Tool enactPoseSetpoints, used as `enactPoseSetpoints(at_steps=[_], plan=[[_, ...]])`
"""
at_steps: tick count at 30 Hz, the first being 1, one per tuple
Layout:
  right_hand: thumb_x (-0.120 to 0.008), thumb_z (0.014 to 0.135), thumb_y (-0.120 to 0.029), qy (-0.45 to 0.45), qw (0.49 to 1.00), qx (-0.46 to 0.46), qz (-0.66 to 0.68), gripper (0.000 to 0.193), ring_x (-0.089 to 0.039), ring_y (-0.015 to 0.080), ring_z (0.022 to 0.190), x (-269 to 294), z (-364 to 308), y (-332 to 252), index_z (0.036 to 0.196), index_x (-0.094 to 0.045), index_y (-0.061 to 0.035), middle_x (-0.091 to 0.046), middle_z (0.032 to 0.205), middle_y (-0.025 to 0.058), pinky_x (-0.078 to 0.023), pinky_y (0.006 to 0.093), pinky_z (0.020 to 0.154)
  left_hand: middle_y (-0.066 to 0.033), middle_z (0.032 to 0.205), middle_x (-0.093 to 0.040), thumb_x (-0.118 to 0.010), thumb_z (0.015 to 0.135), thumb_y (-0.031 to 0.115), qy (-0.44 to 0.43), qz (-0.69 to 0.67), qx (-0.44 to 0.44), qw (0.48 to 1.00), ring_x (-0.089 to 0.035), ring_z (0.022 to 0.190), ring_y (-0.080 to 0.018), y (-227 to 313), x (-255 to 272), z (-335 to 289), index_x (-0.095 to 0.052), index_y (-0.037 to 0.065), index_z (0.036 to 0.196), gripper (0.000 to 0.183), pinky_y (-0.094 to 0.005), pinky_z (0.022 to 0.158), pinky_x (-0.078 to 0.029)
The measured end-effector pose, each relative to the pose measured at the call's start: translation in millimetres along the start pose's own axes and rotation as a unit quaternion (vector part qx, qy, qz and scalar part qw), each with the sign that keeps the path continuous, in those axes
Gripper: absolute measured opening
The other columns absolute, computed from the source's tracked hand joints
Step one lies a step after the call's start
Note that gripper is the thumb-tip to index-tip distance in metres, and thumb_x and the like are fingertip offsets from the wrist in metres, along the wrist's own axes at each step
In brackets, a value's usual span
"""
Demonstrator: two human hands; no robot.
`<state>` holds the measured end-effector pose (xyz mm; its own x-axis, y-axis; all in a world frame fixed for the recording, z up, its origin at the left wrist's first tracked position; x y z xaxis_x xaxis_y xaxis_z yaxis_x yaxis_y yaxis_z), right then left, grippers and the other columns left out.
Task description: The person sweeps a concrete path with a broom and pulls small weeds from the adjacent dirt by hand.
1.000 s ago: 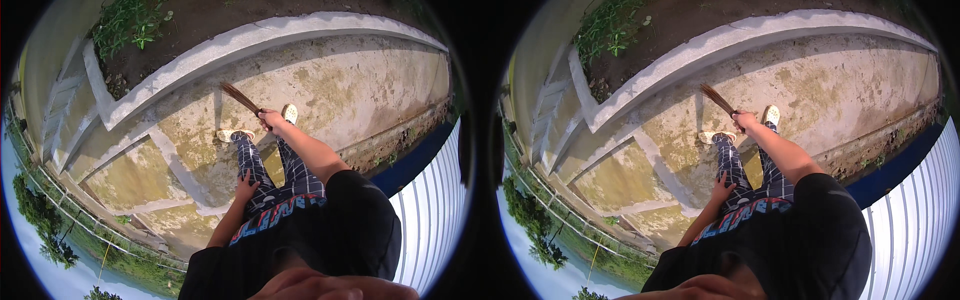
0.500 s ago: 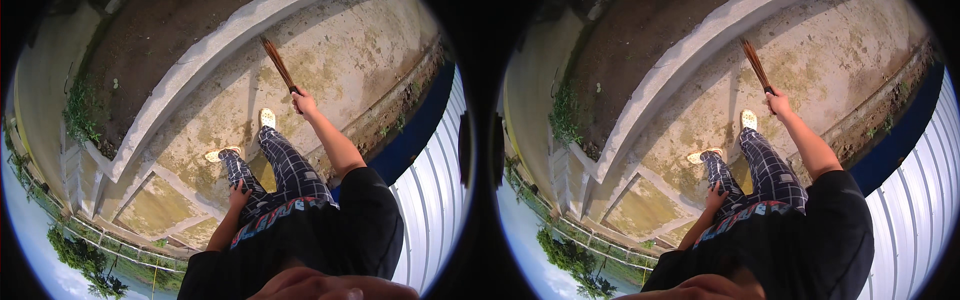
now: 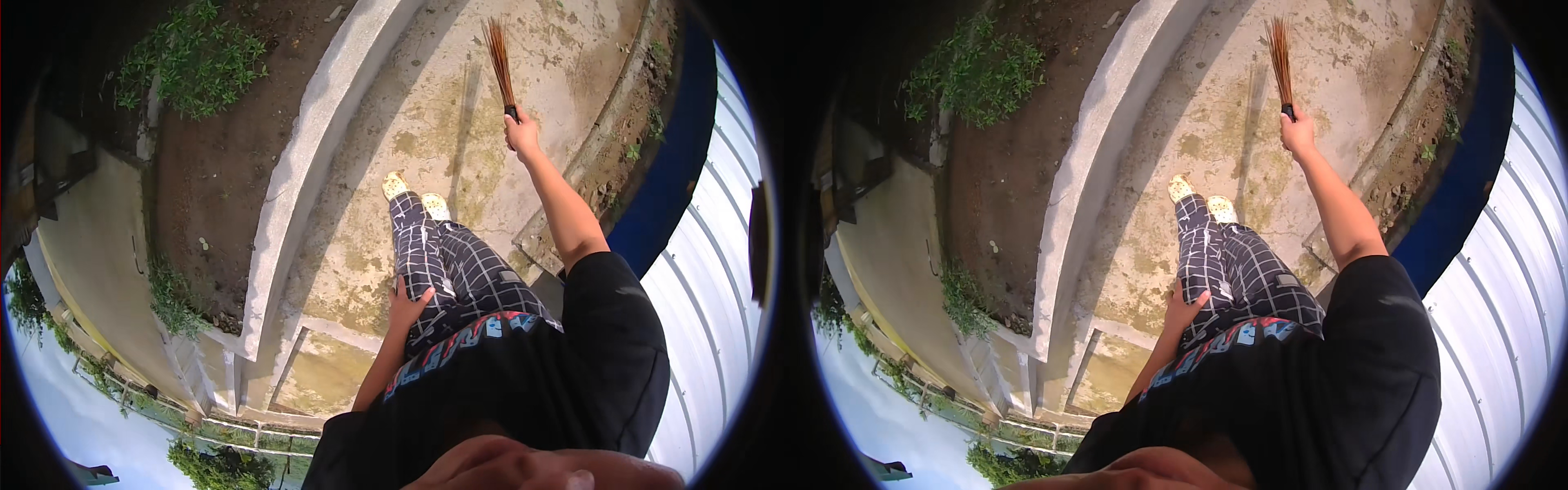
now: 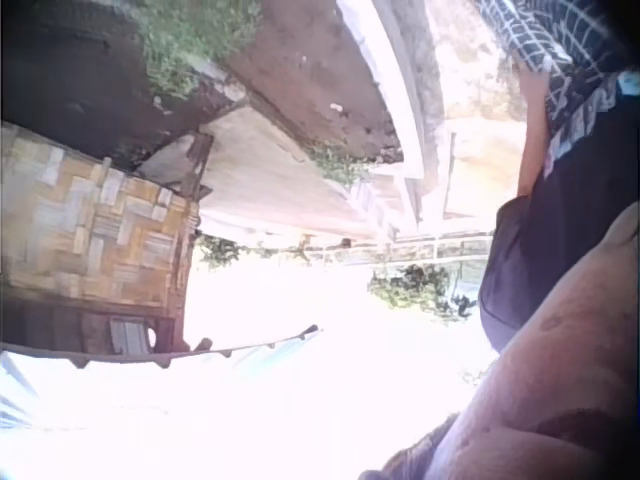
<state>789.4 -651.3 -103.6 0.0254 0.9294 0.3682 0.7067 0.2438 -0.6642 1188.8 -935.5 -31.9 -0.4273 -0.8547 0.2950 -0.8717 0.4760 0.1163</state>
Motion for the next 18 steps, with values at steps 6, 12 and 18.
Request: enactPoseSetpoints(at_steps=[6,12,18], plan=[[-0.06,0.087,-0.012,-0.353,0.889,-0.274,-0.098,0.048,-0.044,0.007,0.042,-99,-155,57,0.133,-0.048,-0.0131,-0.056,0.061,0.0019,-0.036,0.0238,0.035,-0.0337,0.143,-0.022,-0.067,0.052,0.078,-0.098,0.098,0.06,0.988,-0.034,0.13,-0.0438,47,44,39,-0.008,0.012,0.148,0.131,-0.0434,0.104,-0.035],[-0.061,0.082,-0.01,-0.21,0.951,-0.218,-0.069,0.015,-0.047,0.0135,0.037,-103,51,28,0.095,-0.068,-0.006,-0.055,0.055,0.0062,-0.034,0.0295,0.034,-0.0335,0.142,-0.025,-0.069,0.051,0.076,-0.098,0.159,0.073,0.98,-0.038,0.128,-0.0426,122,82,47,-0.007,0.013,0.148,0.131,-0.0419,0.103,-0.036],[-0.058,0.088,-0.015,0.072,0.993,0.008,0.095,0.04,-0.047,0.0098,0.044,74,283,-115,0.128,-0.055,-0.0129,-0.051,0.058,-0.0001,-0.036,0.0264,0.038,-0.0322,0.142,-0.026,-0.07,0.052,0.075,-0.126,0.231,0.089,0.961,-0.038,0.128,-0.0423,201,62,66,-0.008,0.015,0.149,0.129,-0.0427,0.103,-0.037]])
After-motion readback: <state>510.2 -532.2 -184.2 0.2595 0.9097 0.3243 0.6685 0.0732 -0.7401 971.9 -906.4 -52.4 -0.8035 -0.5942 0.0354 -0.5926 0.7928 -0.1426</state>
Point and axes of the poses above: each hand's wrist, its own z-axis towards the middle knuckle, its own x-axis out of the back of the hand, y = z × x, the point moved 6 cm from there along z, towards the middle knuckle
